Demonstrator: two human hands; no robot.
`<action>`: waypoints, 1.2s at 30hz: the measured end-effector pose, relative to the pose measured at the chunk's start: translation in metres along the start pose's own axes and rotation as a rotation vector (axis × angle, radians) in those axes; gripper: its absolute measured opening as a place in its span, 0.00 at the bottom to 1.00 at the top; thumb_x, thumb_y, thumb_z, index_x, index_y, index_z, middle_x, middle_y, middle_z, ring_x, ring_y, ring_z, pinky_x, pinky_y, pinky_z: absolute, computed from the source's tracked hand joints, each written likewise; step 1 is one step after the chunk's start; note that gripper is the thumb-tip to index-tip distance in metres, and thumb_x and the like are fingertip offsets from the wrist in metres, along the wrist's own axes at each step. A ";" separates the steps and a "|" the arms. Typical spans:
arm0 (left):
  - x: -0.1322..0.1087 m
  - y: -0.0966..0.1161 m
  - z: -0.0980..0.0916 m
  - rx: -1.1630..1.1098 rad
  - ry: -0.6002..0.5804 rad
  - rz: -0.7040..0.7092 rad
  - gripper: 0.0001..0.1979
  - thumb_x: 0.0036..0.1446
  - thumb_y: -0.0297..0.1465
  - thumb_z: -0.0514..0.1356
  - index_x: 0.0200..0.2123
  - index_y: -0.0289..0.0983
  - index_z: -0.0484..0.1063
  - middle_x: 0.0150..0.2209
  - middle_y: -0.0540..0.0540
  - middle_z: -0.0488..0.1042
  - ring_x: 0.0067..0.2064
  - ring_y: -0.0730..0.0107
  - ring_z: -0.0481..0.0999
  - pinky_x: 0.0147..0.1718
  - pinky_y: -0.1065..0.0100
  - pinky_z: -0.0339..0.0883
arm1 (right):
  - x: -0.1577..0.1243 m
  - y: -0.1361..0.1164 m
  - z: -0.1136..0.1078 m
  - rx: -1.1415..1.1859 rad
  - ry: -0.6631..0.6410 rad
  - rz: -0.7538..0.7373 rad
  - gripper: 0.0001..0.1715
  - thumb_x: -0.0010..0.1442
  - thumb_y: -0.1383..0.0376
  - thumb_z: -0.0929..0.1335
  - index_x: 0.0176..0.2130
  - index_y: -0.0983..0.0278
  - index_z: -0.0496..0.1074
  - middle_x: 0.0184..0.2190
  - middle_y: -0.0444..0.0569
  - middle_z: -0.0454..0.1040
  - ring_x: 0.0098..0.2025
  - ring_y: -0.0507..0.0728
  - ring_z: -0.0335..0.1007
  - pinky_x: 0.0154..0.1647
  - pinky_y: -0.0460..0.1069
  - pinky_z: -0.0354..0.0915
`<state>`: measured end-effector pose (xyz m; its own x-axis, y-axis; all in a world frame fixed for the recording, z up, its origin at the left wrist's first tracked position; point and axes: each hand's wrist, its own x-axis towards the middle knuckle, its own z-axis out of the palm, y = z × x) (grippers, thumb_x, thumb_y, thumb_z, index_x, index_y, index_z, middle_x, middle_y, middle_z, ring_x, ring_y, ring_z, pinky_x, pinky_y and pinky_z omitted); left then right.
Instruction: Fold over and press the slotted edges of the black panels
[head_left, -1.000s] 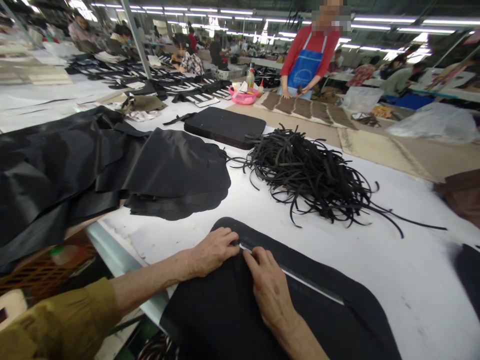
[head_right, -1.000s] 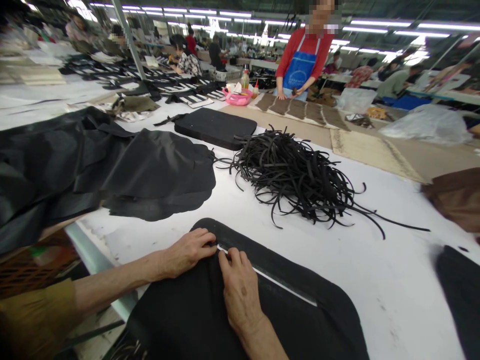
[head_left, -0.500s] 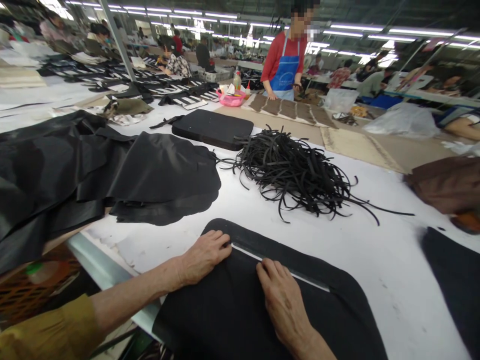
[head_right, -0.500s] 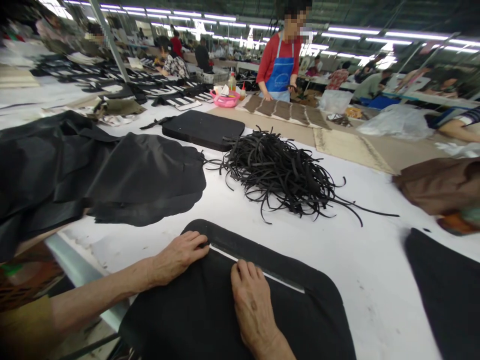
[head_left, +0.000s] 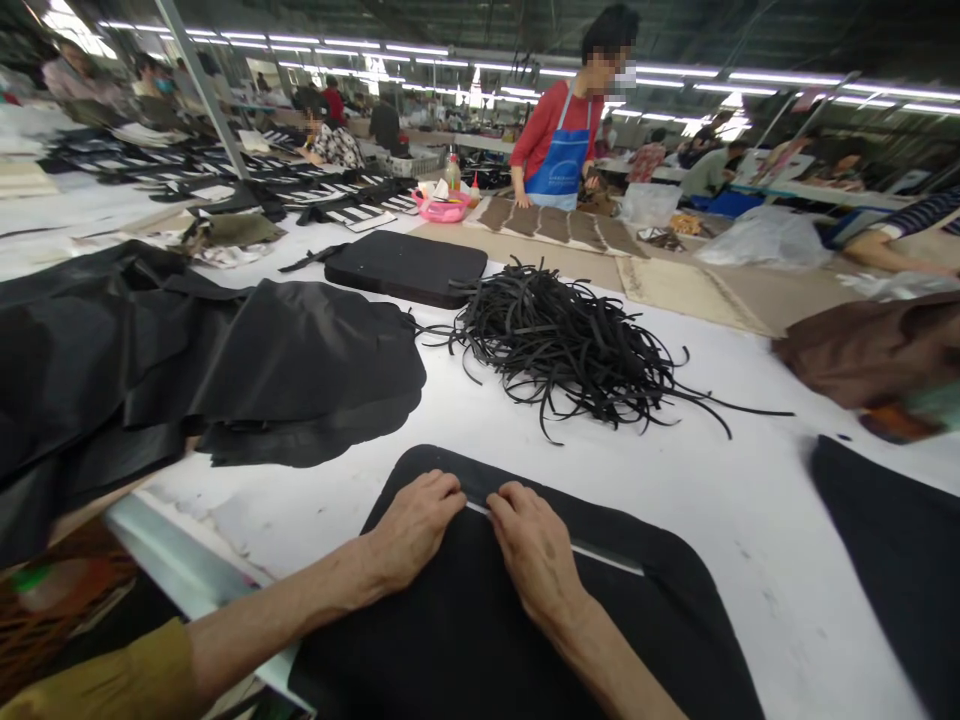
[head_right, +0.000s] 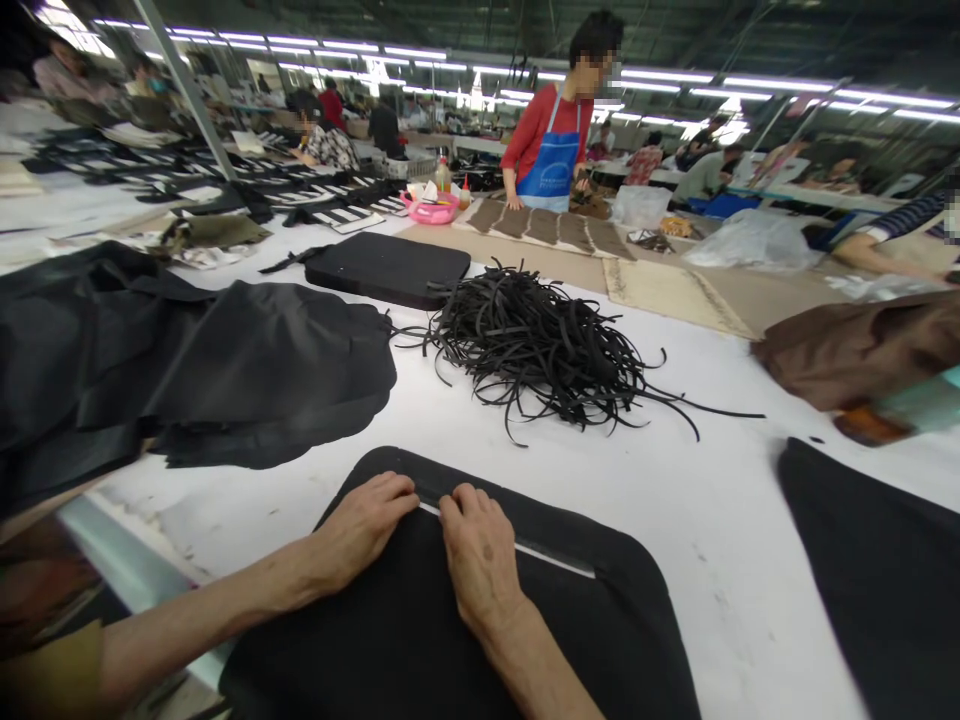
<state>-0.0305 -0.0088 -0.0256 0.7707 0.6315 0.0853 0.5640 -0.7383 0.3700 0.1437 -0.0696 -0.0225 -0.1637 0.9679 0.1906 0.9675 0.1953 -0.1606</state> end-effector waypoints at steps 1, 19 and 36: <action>0.002 -0.003 0.002 -0.032 0.020 -0.032 0.13 0.58 0.22 0.46 0.37 0.36 0.69 0.38 0.45 0.68 0.39 0.67 0.65 0.41 0.65 0.64 | 0.003 -0.002 0.005 -0.030 0.007 -0.031 0.08 0.59 0.72 0.62 0.34 0.61 0.69 0.33 0.46 0.67 0.34 0.55 0.61 0.34 0.49 0.56; 0.028 -0.030 0.001 -0.046 -0.067 0.172 0.05 0.58 0.29 0.53 0.33 0.37 0.69 0.36 0.48 0.67 0.39 0.69 0.66 0.37 0.69 0.63 | 0.031 0.007 0.004 -0.018 -0.229 -0.114 0.07 0.58 0.73 0.61 0.32 0.62 0.66 0.33 0.46 0.68 0.35 0.54 0.62 0.34 0.47 0.55; 0.035 -0.009 0.004 0.166 -0.099 -0.019 0.06 0.57 0.33 0.55 0.33 0.36 0.65 0.36 0.46 0.67 0.37 0.64 0.67 0.33 0.65 0.64 | 0.031 0.015 0.015 0.140 -0.167 -0.069 0.07 0.59 0.71 0.60 0.31 0.63 0.64 0.32 0.46 0.66 0.34 0.53 0.62 0.34 0.46 0.57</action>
<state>-0.0072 0.0190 -0.0294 0.7803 0.6253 -0.0144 0.6135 -0.7607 0.2121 0.1499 -0.0342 -0.0336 -0.2698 0.9619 0.0452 0.9185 0.2711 -0.2879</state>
